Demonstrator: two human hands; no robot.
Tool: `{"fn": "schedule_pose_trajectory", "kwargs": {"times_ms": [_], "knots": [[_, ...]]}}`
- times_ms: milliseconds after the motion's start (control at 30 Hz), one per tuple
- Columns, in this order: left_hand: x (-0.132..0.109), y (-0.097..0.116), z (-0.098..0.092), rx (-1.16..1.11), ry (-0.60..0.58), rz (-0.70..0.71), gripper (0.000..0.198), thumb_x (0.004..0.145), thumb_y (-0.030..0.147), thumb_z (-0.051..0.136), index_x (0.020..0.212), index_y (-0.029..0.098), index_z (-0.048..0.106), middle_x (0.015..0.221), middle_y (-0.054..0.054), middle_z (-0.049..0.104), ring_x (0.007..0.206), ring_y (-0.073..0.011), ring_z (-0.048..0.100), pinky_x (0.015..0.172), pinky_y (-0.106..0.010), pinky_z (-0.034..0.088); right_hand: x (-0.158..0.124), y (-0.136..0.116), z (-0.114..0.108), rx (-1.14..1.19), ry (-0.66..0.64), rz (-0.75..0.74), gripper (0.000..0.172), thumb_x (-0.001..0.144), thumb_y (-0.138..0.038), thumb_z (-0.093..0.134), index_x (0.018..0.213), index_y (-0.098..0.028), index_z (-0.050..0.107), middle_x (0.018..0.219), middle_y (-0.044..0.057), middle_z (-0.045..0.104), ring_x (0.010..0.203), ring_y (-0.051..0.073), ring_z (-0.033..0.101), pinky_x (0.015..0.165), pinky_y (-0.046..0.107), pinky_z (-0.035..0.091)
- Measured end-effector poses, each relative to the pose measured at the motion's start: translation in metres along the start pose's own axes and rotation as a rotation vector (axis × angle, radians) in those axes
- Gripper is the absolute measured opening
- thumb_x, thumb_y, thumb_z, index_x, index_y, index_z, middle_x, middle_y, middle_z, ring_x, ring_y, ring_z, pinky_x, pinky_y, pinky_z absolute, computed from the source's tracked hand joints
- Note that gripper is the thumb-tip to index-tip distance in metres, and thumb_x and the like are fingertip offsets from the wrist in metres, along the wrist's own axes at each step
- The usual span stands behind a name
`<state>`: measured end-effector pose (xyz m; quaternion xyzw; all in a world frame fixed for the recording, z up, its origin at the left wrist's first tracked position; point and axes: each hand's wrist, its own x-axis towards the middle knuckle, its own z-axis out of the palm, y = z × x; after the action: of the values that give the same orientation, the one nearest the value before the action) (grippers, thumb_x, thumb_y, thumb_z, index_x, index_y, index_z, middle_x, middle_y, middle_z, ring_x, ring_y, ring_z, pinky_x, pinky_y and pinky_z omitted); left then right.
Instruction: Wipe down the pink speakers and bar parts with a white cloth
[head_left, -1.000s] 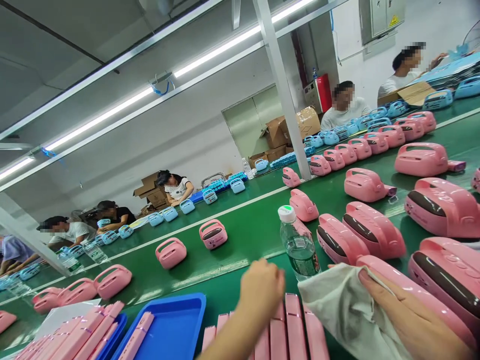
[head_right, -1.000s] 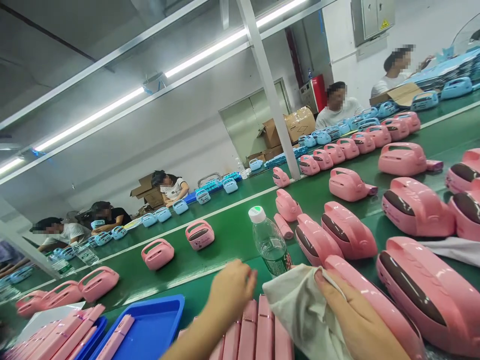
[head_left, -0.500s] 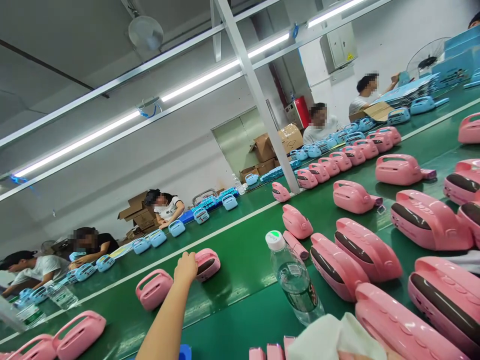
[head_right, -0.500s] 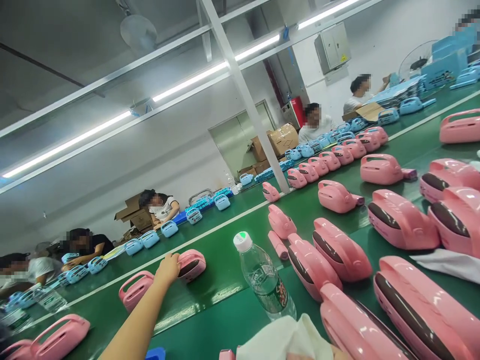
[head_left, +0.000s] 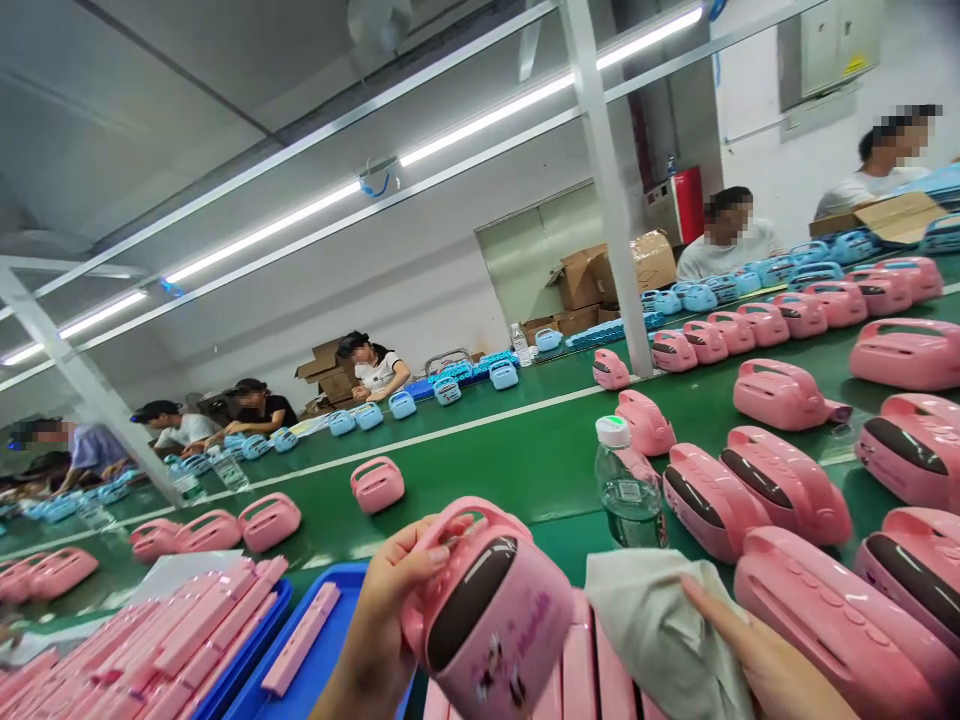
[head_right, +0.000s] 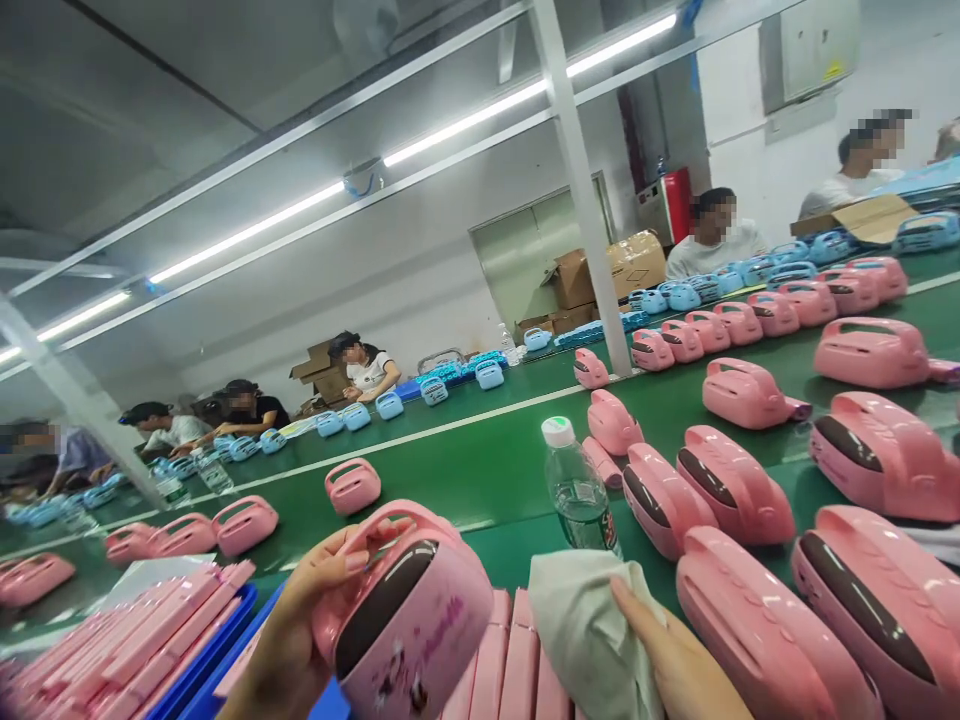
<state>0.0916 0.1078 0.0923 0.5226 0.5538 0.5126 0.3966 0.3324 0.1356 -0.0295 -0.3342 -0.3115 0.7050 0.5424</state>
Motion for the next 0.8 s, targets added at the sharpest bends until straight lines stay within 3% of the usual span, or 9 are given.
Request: {"fn": "schedule_pose_trajectory", "kwargs": {"times_ms": [67, 133, 233, 333, 400, 500, 567, 700, 800], "knots": [[-0.034, 0.005, 0.011, -0.429, -0.015, -0.143, 0.03, 0.062, 0.029, 0.063, 0.088, 0.014, 0.065, 0.087, -0.008, 0.07, 0.076, -0.0179, 0.064, 0.072, -0.027, 0.047, -0.007, -0.004, 0.007, -0.099, -0.024, -0.095, 0.031, 0.077, -0.05, 0.059, 0.094, -0.026, 0.069, 0.086, 0.004, 0.075, 0.094, 0.028, 0.067, 0.083, 0.036, 0.056], [-0.055, 0.006, 0.019, -0.664, -0.045, -0.221, 0.024, 0.059, 0.022, 0.068, 0.082, 0.014, 0.068, 0.08, -0.007, 0.07, 0.071, -0.0169, 0.064, 0.067, -0.024, 0.046, -0.019, -0.007, 0.019, -0.288, -0.12, -0.238, 0.033, 0.077, -0.051, 0.059, 0.1, -0.028, 0.069, 0.093, 0.005, 0.074, 0.101, 0.029, 0.064, 0.086, 0.038, 0.054], [-0.07, -0.001, 0.026, -0.739, -0.072, -0.25, 0.025, 0.056, 0.017, 0.073, 0.08, 0.012, 0.069, 0.073, -0.006, 0.069, 0.064, -0.0157, 0.064, 0.061, -0.022, 0.047, -0.038, -0.008, 0.042, -0.619, -0.276, -0.504, 0.037, 0.086, -0.046, 0.048, 0.116, -0.03, 0.062, 0.117, 0.005, 0.065, 0.118, 0.03, 0.052, 0.101, 0.044, 0.041], [-0.076, -0.008, 0.03, -0.824, -0.059, -0.266, 0.025, 0.056, 0.017, 0.073, 0.08, 0.012, 0.068, 0.071, -0.006, 0.068, 0.067, -0.0165, 0.064, 0.065, -0.024, 0.049, -0.051, 0.004, 0.062, -0.872, -0.35, -0.871, 0.043, 0.09, -0.042, 0.043, 0.13, -0.028, 0.049, 0.136, 0.004, 0.048, 0.127, 0.028, 0.041, 0.107, 0.047, 0.028], [-0.08, -0.009, 0.032, -0.883, -0.038, -0.268, 0.027, 0.058, 0.017, 0.072, 0.084, 0.013, 0.068, 0.073, -0.005, 0.068, 0.069, -0.0165, 0.064, 0.067, -0.025, 0.05, -0.053, 0.016, 0.069, -0.964, -0.428, -1.126, 0.044, 0.092, -0.041, 0.039, 0.134, -0.03, 0.043, 0.136, 0.002, 0.048, 0.126, 0.025, 0.042, 0.107, 0.043, 0.03], [-0.085, -0.007, 0.032, -0.826, -0.039, -0.264, 0.027, 0.064, 0.017, 0.069, 0.09, 0.015, 0.066, 0.074, -0.004, 0.067, 0.059, -0.012, 0.061, 0.052, -0.019, 0.047, -0.049, 0.027, 0.069, -1.064, -0.6, -1.363, 0.039, 0.094, -0.037, 0.041, 0.133, -0.038, 0.042, 0.121, -0.006, 0.061, 0.112, 0.017, 0.057, 0.103, 0.03, 0.037], [-0.088, -0.006, 0.032, -0.812, -0.043, -0.254, 0.028, 0.064, 0.016, 0.068, 0.092, 0.016, 0.066, 0.074, -0.003, 0.067, 0.058, -0.0119, 0.061, 0.047, -0.017, 0.043, -0.047, 0.026, 0.066, -1.108, -0.649, -1.378, 0.04, 0.093, -0.034, 0.043, 0.133, -0.038, 0.041, 0.12, -0.006, 0.061, 0.11, 0.017, 0.058, 0.101, 0.029, 0.039], [-0.092, -0.005, 0.035, -0.862, -0.04, -0.256, 0.029, 0.062, 0.017, 0.068, 0.092, 0.016, 0.066, 0.079, -0.005, 0.069, 0.078, -0.02, 0.065, 0.065, -0.024, 0.051, -0.048, 0.015, 0.063, -1.125, -0.458, -1.235, 0.045, 0.095, -0.032, 0.034, 0.139, -0.022, 0.036, 0.14, 0.005, 0.042, 0.128, 0.023, 0.039, 0.104, 0.037, 0.036], [-0.092, -0.006, 0.037, -0.848, -0.041, -0.284, 0.028, 0.062, 0.019, 0.068, 0.09, 0.015, 0.067, 0.08, -0.006, 0.069, 0.083, -0.0229, 0.065, 0.073, -0.029, 0.051, -0.052, 0.012, 0.067, -1.159, -0.52, -1.34, 0.043, 0.095, -0.029, 0.038, 0.138, -0.03, 0.035, 0.134, -0.001, 0.05, 0.125, 0.019, 0.043, 0.106, 0.034, 0.032]]}}
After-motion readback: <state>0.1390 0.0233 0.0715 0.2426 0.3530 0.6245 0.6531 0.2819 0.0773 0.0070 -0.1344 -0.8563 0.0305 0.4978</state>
